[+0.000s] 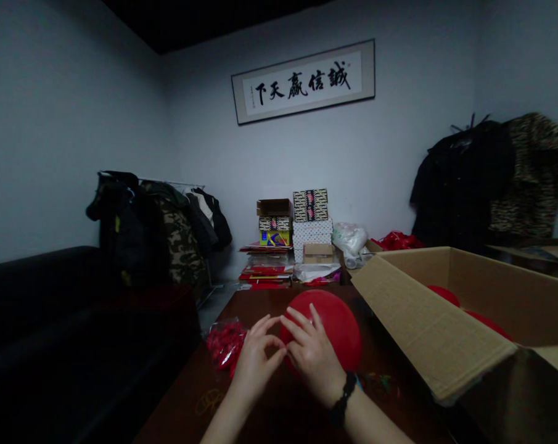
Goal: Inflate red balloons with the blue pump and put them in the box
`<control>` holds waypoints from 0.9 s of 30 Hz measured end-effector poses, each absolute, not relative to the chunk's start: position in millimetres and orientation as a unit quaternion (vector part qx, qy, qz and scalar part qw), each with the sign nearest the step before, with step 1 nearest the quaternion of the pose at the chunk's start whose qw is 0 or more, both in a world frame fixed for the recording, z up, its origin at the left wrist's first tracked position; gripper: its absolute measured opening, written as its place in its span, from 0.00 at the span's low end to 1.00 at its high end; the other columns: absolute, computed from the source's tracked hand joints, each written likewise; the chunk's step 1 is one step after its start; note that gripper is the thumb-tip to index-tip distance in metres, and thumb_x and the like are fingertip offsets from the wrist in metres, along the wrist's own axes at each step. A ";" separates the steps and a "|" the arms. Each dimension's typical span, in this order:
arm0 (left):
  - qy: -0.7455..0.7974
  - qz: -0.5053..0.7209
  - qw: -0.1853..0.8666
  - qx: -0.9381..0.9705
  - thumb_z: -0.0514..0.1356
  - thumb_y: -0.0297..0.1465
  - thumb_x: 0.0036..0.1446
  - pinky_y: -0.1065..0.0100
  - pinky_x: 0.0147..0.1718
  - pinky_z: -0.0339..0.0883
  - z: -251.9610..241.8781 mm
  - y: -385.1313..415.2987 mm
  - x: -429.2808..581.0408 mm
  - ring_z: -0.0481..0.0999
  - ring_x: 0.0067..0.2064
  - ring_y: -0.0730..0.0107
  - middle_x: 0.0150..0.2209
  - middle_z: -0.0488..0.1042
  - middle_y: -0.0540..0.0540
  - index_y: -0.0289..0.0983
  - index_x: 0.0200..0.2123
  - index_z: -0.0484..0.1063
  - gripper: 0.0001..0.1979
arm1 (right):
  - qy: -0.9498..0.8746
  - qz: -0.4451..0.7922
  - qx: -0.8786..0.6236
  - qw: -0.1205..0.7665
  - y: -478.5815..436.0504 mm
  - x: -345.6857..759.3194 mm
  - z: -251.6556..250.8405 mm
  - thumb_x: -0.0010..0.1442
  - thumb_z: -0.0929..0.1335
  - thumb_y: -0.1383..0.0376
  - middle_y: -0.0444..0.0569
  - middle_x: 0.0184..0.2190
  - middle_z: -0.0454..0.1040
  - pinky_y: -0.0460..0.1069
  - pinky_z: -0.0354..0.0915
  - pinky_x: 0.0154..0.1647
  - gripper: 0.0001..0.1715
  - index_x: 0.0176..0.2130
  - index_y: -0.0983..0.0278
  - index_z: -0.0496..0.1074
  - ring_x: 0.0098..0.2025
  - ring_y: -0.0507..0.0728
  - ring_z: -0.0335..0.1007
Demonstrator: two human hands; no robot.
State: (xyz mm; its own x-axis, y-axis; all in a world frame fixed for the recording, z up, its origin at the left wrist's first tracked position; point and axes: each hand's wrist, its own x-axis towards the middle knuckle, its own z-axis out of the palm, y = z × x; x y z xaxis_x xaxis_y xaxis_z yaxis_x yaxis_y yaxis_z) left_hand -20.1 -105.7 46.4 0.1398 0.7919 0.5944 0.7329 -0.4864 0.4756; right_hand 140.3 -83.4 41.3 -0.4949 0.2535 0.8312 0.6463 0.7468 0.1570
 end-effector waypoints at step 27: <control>0.485 0.589 0.073 0.642 0.55 0.21 0.43 0.56 0.47 0.62 40.4 -108.6 -17.0 0.69 0.45 0.59 0.40 0.68 0.44 0.38 0.21 0.65 0.07 | -0.797 0.076 -0.337 0.495 -85.4 137.5 39.0 0.53 0.69 0.63 0.47 0.48 0.72 0.69 0.43 0.62 0.02 0.29 0.55 0.74 0.59 0.61 0.56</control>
State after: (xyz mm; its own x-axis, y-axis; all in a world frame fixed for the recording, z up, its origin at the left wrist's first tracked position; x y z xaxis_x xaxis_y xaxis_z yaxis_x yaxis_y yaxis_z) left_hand -17.0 -108.6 40.4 -0.1661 0.7088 0.6856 0.5369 -0.5182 0.6658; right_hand 137.5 -85.4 39.0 -0.2834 0.6130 0.7375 0.4619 0.7612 -0.4553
